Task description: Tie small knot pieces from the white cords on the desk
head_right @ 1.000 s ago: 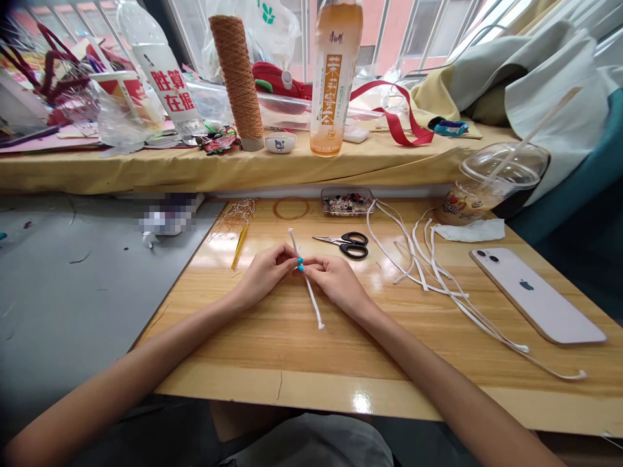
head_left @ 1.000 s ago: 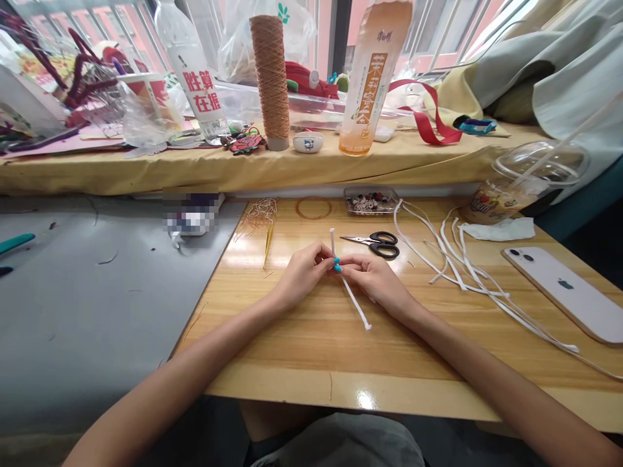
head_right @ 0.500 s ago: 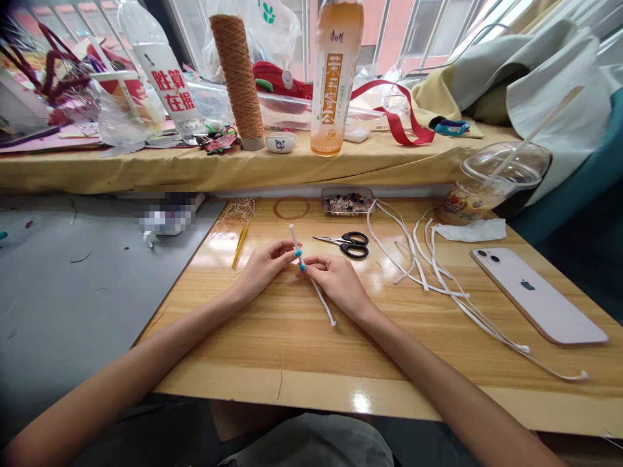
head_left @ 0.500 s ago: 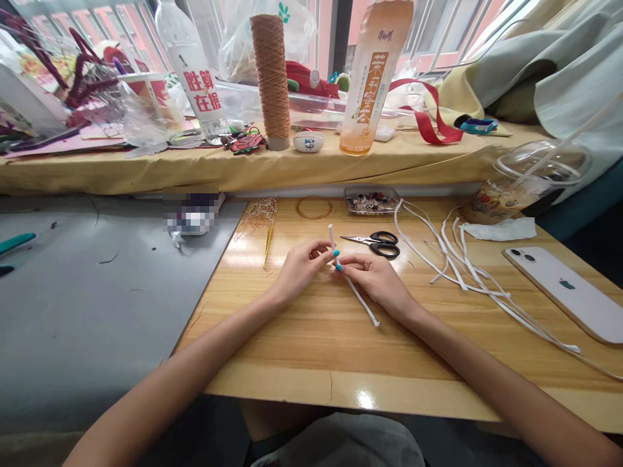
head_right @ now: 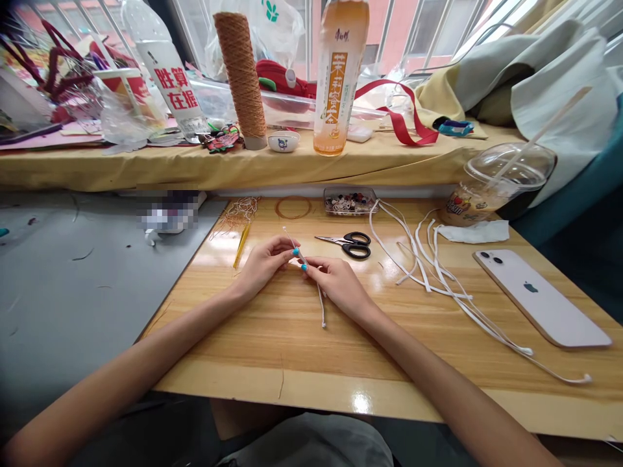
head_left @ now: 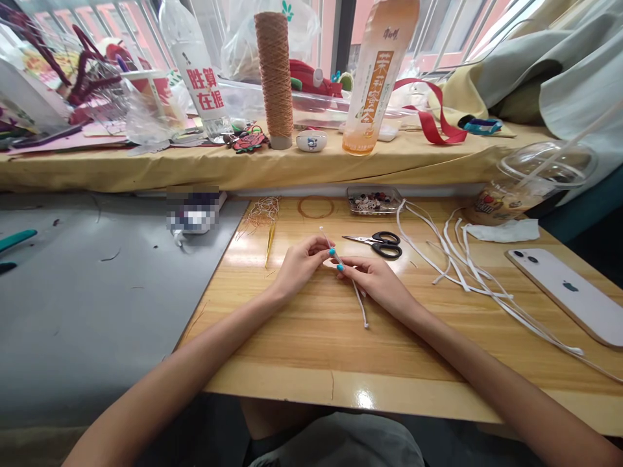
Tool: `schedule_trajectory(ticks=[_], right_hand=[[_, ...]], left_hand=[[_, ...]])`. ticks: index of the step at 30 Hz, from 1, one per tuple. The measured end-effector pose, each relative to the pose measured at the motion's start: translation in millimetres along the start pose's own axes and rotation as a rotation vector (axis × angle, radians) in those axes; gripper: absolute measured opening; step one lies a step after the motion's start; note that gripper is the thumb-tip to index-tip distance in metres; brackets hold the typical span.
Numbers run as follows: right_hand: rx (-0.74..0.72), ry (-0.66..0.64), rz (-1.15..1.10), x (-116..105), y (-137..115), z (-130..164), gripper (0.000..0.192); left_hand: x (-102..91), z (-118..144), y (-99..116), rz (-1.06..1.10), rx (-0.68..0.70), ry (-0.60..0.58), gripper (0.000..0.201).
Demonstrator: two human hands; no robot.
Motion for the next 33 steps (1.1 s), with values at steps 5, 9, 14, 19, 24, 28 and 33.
schedule_trajectory(ticks=[5, 9, 14, 19, 24, 28, 33], right_hand=[[-0.058, -0.004, 0.01, 0.8, -3.2, 0.7, 0.031], [-0.088, 0.011, 0.062, 1.4, -7.2, 2.3, 0.032], [-0.076, 0.07, 0.133, -1.8, -8.4, 2.8, 0.027], [-0.053, 0.05, 0.109, -0.6, -6.1, 1.8, 0.023], [-0.071, 0.008, 0.146, 2.2, -6.8, 1.3, 0.024], [-0.146, -0.081, 0.171, 6.6, -13.3, 2.6, 0.028], [-0.086, -0.174, 0.101, 7.6, -12.7, 4.4, 0.032]], left_hand=[[-0.6, -0.1, 2.2, -0.023, 0.021, 0.0, 0.011], [-0.2, 0.2, 4.0, -0.033, 0.032, -0.006, 0.008], [-1.2, 0.5, 3.1, -0.074, 0.052, 0.002, 0.006], [-0.3, 0.2, 1.7, -0.061, 0.062, -0.008, 0.005], [-0.3, -1.9, -3.0, -0.028, 0.034, -0.015, 0.003], [-1.0, -2.9, -7.2, -0.04, 0.014, -0.024, 0.005], [5.8, -1.5, -2.5, 0.04, 0.004, -0.121, 0.01]])
Point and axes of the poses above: each hand's wrist, its own z-axis away from the middle knuckle, its own x-axis out of the palm, y = z × x, the point moved 8 cm from there along -z, towards the middle knuckle, and after that the axes turned 4 degrees about x, right-handed, at the moved point
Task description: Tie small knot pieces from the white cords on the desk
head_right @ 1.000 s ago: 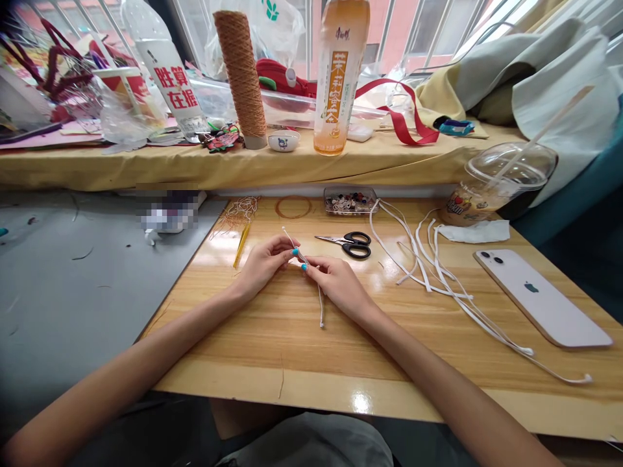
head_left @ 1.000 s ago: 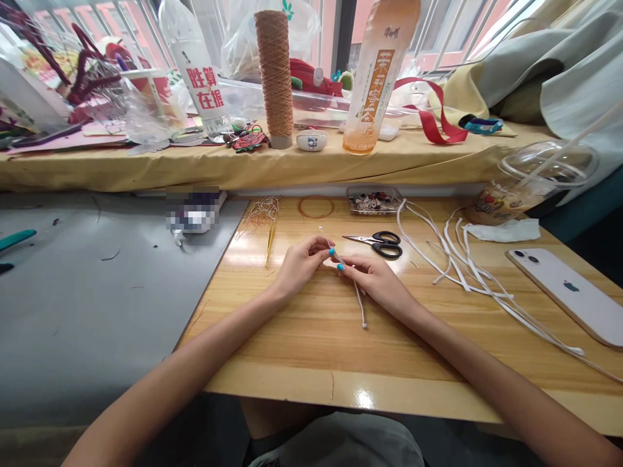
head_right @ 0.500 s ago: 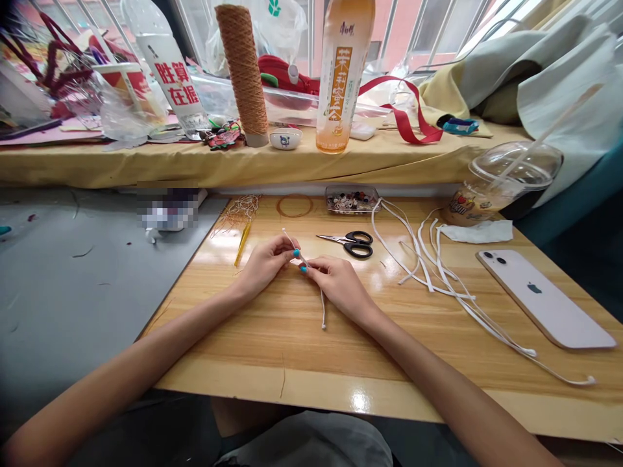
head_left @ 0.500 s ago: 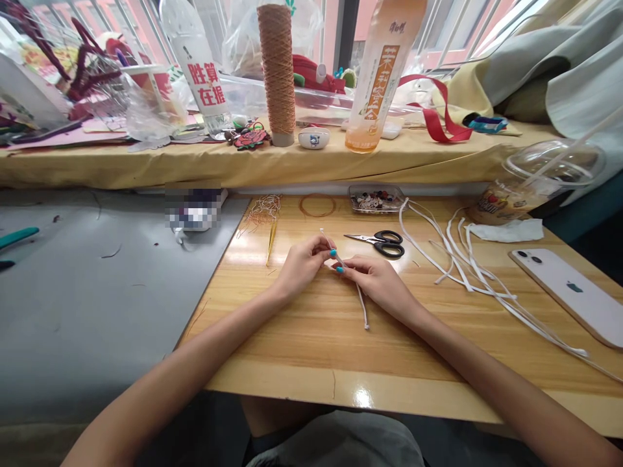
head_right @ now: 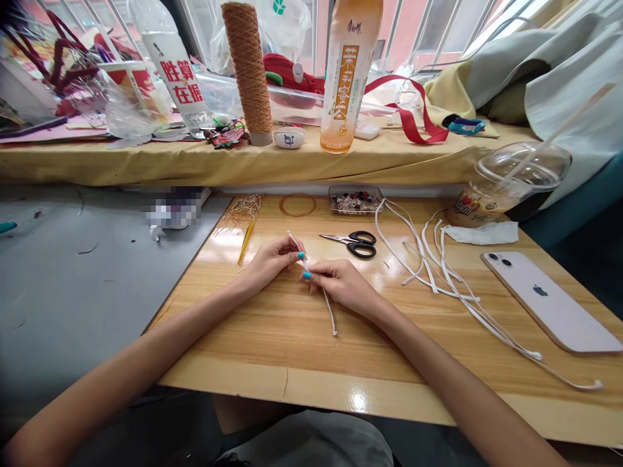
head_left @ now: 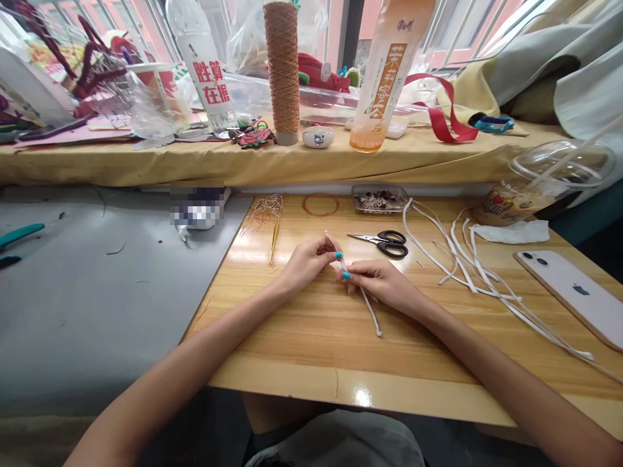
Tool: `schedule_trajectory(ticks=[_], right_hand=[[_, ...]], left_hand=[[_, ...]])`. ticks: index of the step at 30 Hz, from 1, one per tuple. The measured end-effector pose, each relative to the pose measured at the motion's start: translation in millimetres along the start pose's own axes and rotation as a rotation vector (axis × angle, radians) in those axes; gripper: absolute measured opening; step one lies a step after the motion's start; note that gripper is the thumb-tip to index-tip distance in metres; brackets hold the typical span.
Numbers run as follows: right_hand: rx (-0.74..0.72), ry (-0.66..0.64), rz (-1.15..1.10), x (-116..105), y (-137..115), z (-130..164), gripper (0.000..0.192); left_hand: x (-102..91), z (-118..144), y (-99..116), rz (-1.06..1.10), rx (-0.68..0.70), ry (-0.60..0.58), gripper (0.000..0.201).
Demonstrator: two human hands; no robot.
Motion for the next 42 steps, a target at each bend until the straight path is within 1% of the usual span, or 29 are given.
schedule_trajectory(ticks=[2, 4, 7, 9, 10, 12, 15, 17, 20, 22, 23, 25, 28, 30, 32, 34, 36, 39, 42], right_hand=[[0.061, -0.026, -0.051, 0.2, 4.4, 0.6, 0.033], [0.101, -0.068, -0.093, 2.0, 7.8, 1.1, 0.033], [0.125, -0.119, -0.153, 4.5, 10.1, 1.2, 0.033], [0.14, -0.109, -0.158, 4.0, 11.0, 0.9, 0.033], [0.145, -0.082, -0.138, 2.7, 11.2, 0.8, 0.033], [0.111, 0.024, -0.054, -3.1, 8.0, 1.0, 0.031], [-0.044, 0.242, 0.172, -12.8, -7.0, 5.0, 0.025], [-0.138, 0.347, 0.351, -13.9, -17.3, 9.3, 0.024], [-0.178, 0.427, 0.581, -11.8, -25.5, 12.7, 0.024], [-0.168, 0.435, 0.621, -11.9, -26.6, 12.5, 0.025], [-0.164, 0.43, 0.581, -12.9, -26.2, 11.9, 0.025], [-0.129, 0.405, 0.369, -17.4, -20.9, 9.4, 0.025], [0.025, 0.39, -0.146, -25.5, -0.2, 5.0, 0.024], [0.111, 0.386, -0.448, -25.2, 11.4, 3.5, 0.022], [0.135, 0.373, -0.624, -22.5, 15.0, 2.3, 0.021], [0.141, 0.349, -0.686, -19.0, 15.4, 1.2, 0.02], [0.157, 0.327, -0.692, -16.3, 16.7, 0.2, 0.019], [0.185, 0.311, -0.673, -15.2, 20.8, -0.9, 0.022], [0.179, 0.333, -0.652, -18.4, 24.4, -1.1, 0.023]], left_hand=[[3.7, 0.7, 1.6, 0.034, -0.039, -0.047, 0.015], [5.0, 1.3, 2.1, 0.028, -0.077, -0.065, 0.02], [3.7, 1.1, 2.9, -0.01, -0.079, -0.054, 0.024], [1.5, 0.7, 2.4, -0.024, -0.067, -0.031, 0.024], [-0.1, 0.5, 1.9, -0.033, -0.061, -0.014, 0.023], [-3.9, 0.4, 1.0, -0.06, -0.051, 0.027, 0.022], [-8.5, 0.9, 1.1, -0.095, -0.028, 0.082, 0.022], [-9.0, 1.5, 1.8, -0.101, -0.007, 0.094, 0.022], [-7.9, 2.0, 3.8, -0.101, 0.03, 0.097, 0.022], [-6.1, 1.9, 6.2, -0.105, 0.055, 0.091, 0.021], [-5.1, 2.0, 7.5, -0.115, 0.064, 0.087, 0.02], [-3.5, 2.6, 10.0, -0.168, 0.069, 0.089, 0.021], [-1.4, 6.1, 15.6, -0.342, 0.091, 0.123, 0.026], [4.6, 9.9, 23.3, -0.483, 0.179, 0.122, 0.028], [13.0, 14.5, 31.2, -0.587, 0.292, 0.102, 0.025], [19.4, 18.0, 35.6, -0.627, 0.365, 0.083, 0.019], [21.9, 19.4, 37.5, -0.616, 0.389, 0.07, 0.013], [21.9, 20.3, 41.0, -0.601, 0.421, 0.071, 0.012], [20.3, 22.3, 45.5, -0.644, 0.474, 0.099, 0.012]])
Point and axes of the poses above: each hand's wrist, its own z-axis away from the middle knuckle, its own x-axis out of the palm, y = z × x, the point moved 8 cm from there along -z, towards the middle knuckle, and after that the axes turned 4 degrees about x, right-handed, at the moved point
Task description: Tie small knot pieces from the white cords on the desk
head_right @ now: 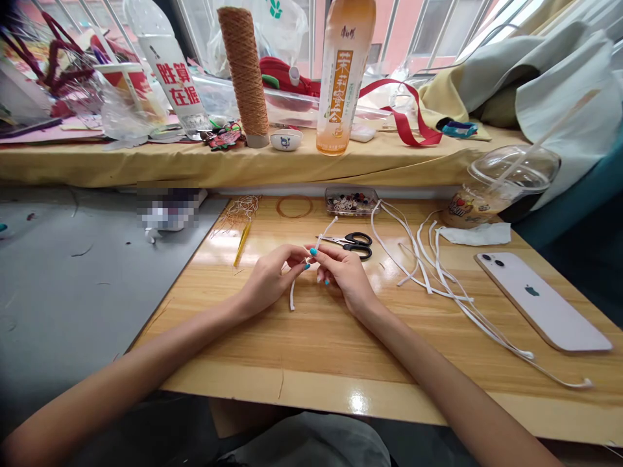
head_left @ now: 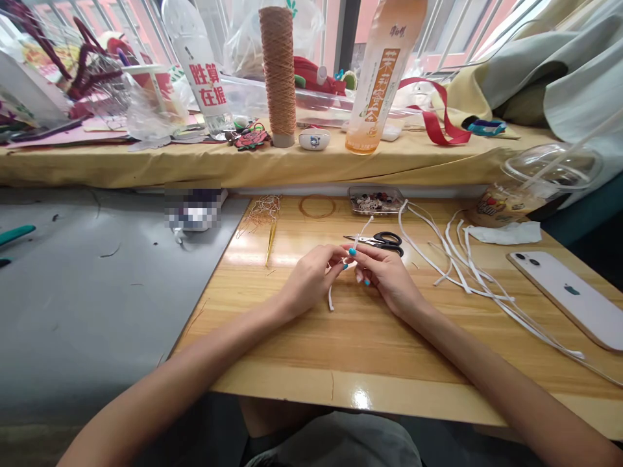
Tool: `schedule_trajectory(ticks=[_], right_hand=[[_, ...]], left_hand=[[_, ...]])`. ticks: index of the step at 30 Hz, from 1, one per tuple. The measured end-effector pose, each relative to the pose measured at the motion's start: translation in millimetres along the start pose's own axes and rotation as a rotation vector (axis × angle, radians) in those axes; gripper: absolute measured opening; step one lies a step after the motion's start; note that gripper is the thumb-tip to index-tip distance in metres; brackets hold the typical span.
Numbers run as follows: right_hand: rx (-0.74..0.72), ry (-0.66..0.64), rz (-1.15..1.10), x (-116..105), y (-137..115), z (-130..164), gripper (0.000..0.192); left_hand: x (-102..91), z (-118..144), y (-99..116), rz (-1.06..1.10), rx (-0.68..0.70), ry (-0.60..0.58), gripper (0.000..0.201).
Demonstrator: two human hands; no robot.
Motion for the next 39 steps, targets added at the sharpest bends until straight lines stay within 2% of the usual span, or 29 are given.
schedule_trajectory(ticks=[5, 11, 16, 21, 28, 31, 34, 39], right_hand=[[-0.001, -0.011, -0.026, -2.2, 2.0, -1.3, 0.018], [0.008, -0.042, -0.06, 0.7, 1.2, -0.5, 0.018], [0.025, -0.043, 0.037, 1.0, 1.6, 0.2, 0.026], [0.075, -0.105, 0.129, 4.0, 4.6, 0.4, 0.029], [0.147, -0.143, 0.132, 6.0, 6.8, 1.4, 0.03], [0.164, -0.174, 0.168, 8.6, 7.0, 1.9, 0.031], [0.176, -0.206, 0.239, 10.8, 9.7, 1.4, 0.033], [0.145, -0.272, 0.262, 15.9, 8.9, 2.1, 0.036]], left_hand=[[-3.1, 1.1, 3.3, -0.07, 0.04, 0.03, 0.011], [-1.4, -1.0, 0.8, -0.076, 0.057, -0.02, 0.013], [4.6, -0.2, -1.9, -0.13, 0.163, -0.141, 0.02], [2.8, 1.2, 3.4, -0.279, 0.227, -0.155, 0.02], [1.2, -0.3, -0.2, -0.225, 0.165, -0.141, 0.015], [4.0, 1.5, 1.9, -0.264, 0.214, -0.169, 0.021], [6.5, 3.7, 4.6, -0.315, 0.272, -0.189, 0.018], [6.3, 3.7, 4.4, -0.337, 0.276, -0.176, 0.016]])
Point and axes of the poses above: each hand's wrist, its own z-axis away from the middle knuckle, its own x-axis out of the palm, y = z × x, the point moved 8 cm from there along -z, towards the middle knuckle, and after that the axes turned 4 degrees about x, right-handed, at the moved point
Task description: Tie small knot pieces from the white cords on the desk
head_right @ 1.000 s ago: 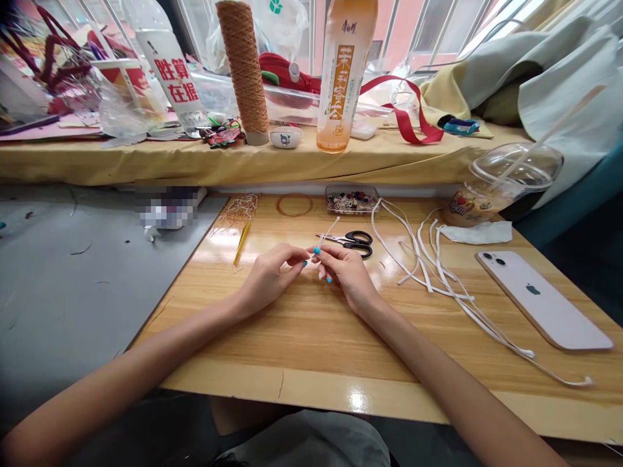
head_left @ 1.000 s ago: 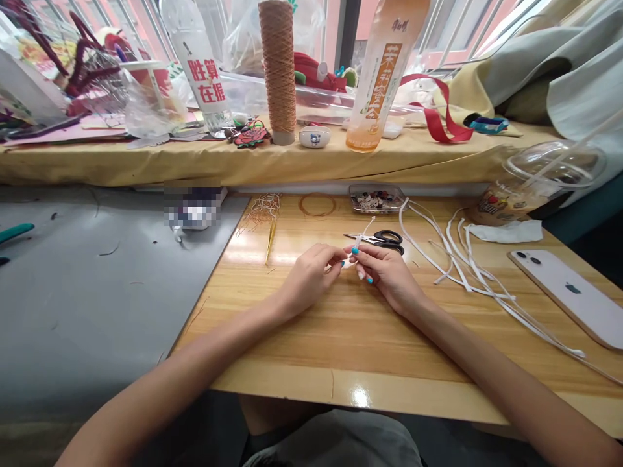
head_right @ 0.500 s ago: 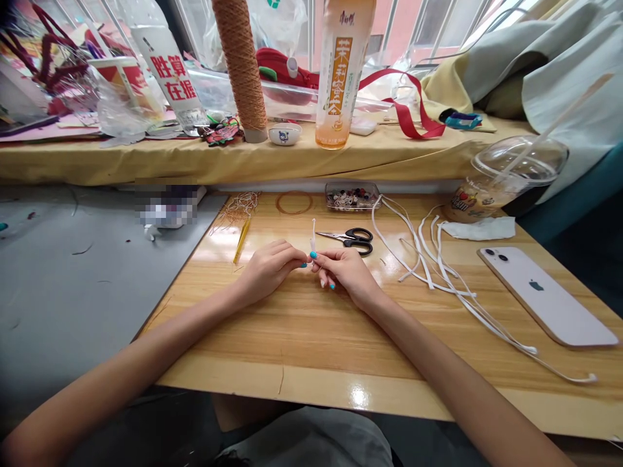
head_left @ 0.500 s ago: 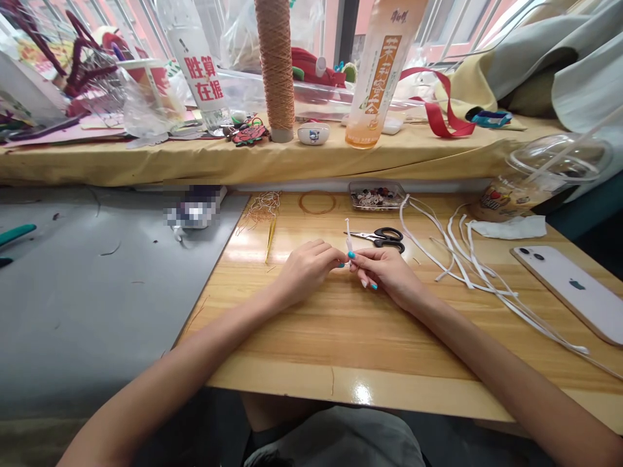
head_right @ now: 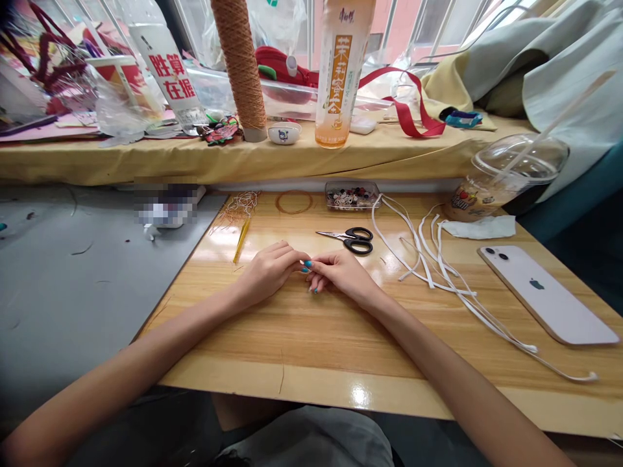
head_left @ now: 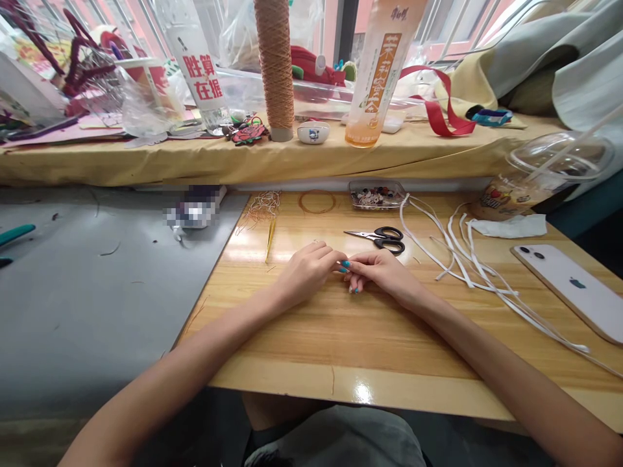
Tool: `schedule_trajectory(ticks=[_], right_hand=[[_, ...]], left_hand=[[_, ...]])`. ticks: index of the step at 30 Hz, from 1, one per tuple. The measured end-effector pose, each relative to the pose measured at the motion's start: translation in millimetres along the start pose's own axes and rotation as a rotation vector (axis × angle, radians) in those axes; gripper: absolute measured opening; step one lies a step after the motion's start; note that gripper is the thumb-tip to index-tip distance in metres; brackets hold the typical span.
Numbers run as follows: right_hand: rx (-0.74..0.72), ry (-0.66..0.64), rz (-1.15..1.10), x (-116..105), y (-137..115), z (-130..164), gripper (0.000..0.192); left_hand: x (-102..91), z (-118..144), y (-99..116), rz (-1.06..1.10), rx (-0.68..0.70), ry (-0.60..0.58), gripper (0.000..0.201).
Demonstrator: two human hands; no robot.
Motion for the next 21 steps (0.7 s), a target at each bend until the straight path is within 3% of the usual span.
schedule_trajectory(ticks=[9, 21], right_hand=[[-0.099, -0.15, 0.126, 11.0, -15.8, 10.9, 0.029], [-0.268, -0.062, 0.356, 12.5, -14.0, 11.9, 0.025]], left_hand=[[-1.4, 0.4, -3.5, 0.033, -0.064, 0.014, 0.018], [0.3, 1.3, -0.9, -0.082, -0.034, -0.017, 0.021]])
Point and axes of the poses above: each hand's wrist, its own z-axis away from the middle knuckle, its own x-axis out of the palm, y = z × x, the point moved 8 cm from there along -z, towards the middle knuckle, and after that the axes turned 4 degrees about x, right-handed, at the moved point
